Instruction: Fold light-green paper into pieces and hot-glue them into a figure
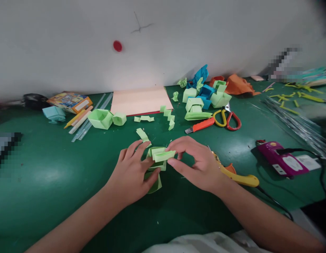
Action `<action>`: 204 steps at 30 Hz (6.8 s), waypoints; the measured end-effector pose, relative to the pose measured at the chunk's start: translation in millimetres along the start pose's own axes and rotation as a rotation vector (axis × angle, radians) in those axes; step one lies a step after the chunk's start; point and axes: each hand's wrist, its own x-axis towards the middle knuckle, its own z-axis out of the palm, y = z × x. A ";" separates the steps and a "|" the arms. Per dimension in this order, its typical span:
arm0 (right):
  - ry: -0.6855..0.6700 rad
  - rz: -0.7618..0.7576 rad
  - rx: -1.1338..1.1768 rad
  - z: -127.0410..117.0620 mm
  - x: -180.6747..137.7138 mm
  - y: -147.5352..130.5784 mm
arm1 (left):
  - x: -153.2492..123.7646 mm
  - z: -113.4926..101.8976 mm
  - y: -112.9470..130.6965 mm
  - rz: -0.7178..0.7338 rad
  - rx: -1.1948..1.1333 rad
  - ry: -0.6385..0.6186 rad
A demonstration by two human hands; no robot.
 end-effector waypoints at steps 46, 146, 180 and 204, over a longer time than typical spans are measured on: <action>0.093 -0.025 0.056 0.7 -1.0 -2.5 | -6.8 19.1 -16.6 -0.030 -0.352 0.373; -0.008 0.666 -0.450 -112.1 -88.0 44.0 | 6.5 18.7 -14.7 -0.064 -0.608 0.354; -0.437 0.279 0.544 -40.0 -35.7 44.6 | 7.0 27.2 -20.5 0.007 -0.731 0.116; -0.450 0.207 0.505 -37.3 -28.5 37.3 | 5.2 28.0 -21.5 0.009 -0.718 0.116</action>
